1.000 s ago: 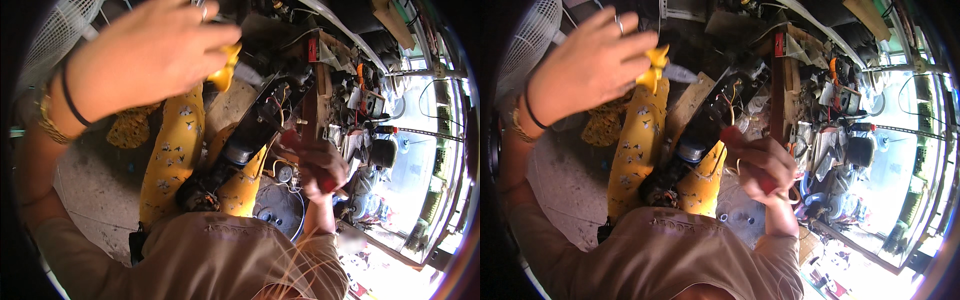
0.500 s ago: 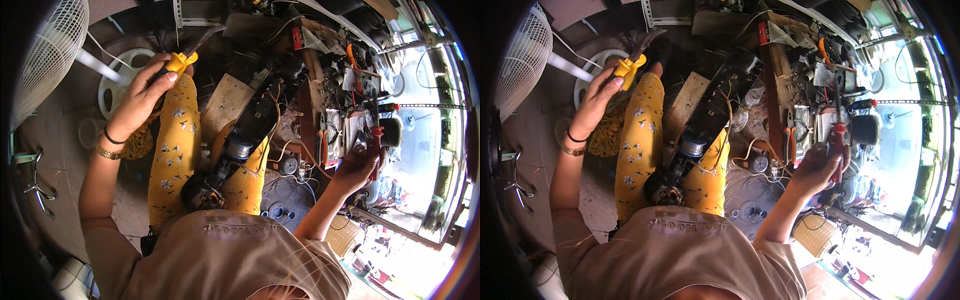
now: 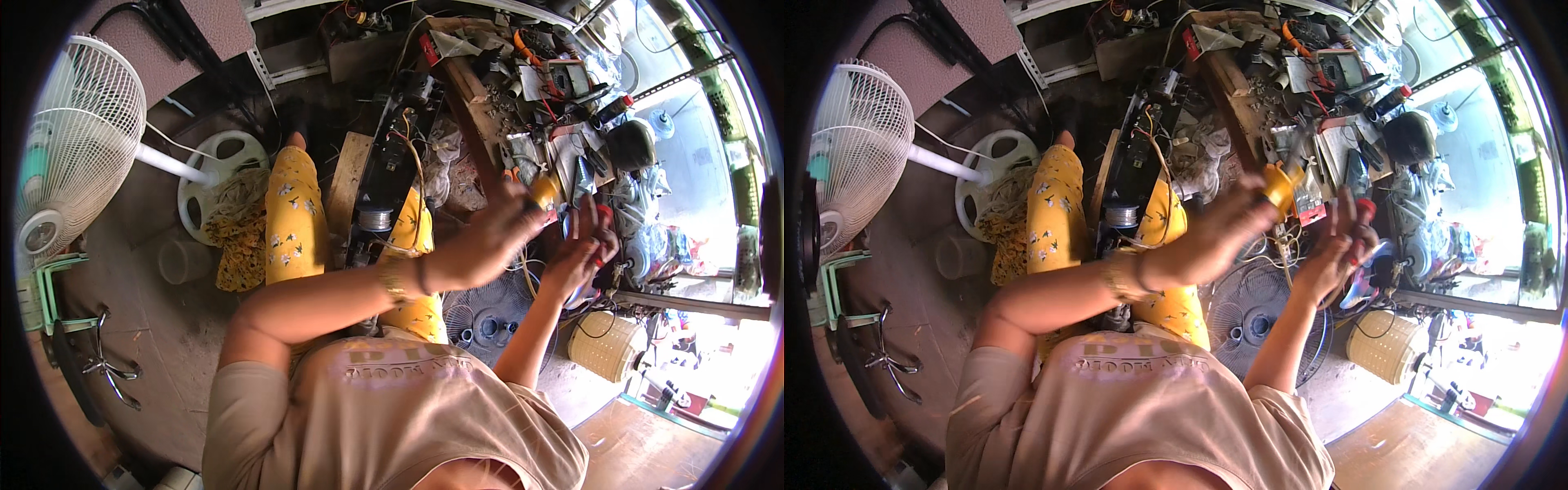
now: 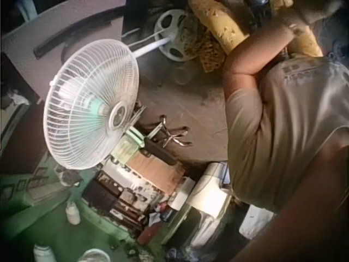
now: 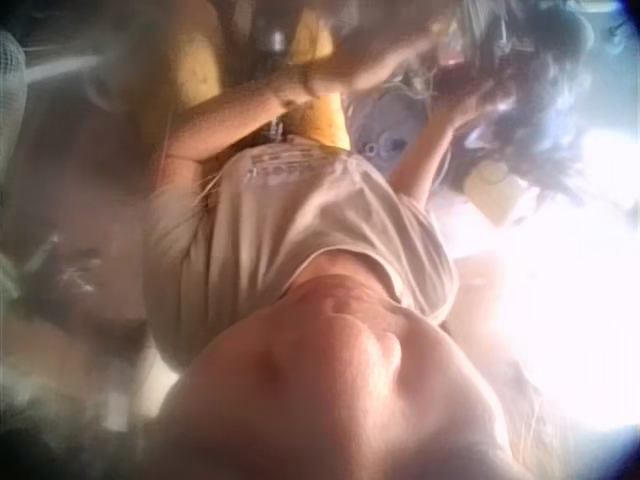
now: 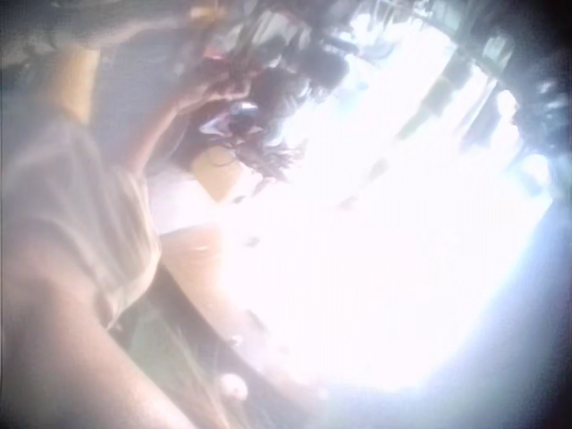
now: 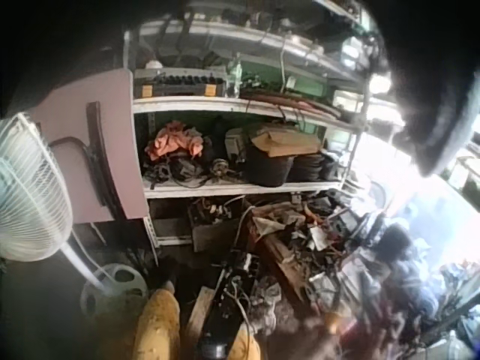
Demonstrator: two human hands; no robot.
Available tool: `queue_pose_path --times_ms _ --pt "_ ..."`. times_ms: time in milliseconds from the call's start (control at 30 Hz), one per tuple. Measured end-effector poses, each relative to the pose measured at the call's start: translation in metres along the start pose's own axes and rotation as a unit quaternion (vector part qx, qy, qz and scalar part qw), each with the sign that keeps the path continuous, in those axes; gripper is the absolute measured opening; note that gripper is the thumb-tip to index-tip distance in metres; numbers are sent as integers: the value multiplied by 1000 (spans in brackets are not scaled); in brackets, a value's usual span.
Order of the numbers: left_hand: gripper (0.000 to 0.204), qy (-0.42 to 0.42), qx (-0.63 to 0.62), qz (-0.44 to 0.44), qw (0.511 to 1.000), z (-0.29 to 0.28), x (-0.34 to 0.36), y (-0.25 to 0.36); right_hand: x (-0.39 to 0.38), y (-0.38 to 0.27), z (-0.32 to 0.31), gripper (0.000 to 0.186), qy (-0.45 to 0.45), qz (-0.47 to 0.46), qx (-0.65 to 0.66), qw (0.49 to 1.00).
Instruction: The person solders a wire onto a motor assembly and uses a screwdriver to manipulate internal components while repairing an appliance.
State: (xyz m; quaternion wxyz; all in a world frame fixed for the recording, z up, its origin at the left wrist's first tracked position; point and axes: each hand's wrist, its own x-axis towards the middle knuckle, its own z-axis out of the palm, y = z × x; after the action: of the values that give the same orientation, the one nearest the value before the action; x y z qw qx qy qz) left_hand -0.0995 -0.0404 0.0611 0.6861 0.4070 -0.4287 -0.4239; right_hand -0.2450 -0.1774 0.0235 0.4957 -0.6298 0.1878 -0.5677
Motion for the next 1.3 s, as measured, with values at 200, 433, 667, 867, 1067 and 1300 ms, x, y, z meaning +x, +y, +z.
queue_pose_path --times_ms 200,433,667,867,1067,1300 --pt "38 -1 108 56 993 72 7 -63 -39 3 0 33 74 44 119 989" --pt "42 -65 446 73 889 30 3 -25 -40 -6 -10 48 92 103 65 988" --pt "10 277 675 131 671 -125 -28 35 -33 12 -44 46 138 119 20 983" --pt "17 195 715 67 668 -144 -41 31 -27 5 -52 42 130 77 -12 988" --pt "13 121 745 99 648 -148 -27 34 -27 2 -56 42 148 68 -35 986" --pt "4 265 687 186 651 -171 -28 38 -27 17 -85 42 148 99 -66 982"
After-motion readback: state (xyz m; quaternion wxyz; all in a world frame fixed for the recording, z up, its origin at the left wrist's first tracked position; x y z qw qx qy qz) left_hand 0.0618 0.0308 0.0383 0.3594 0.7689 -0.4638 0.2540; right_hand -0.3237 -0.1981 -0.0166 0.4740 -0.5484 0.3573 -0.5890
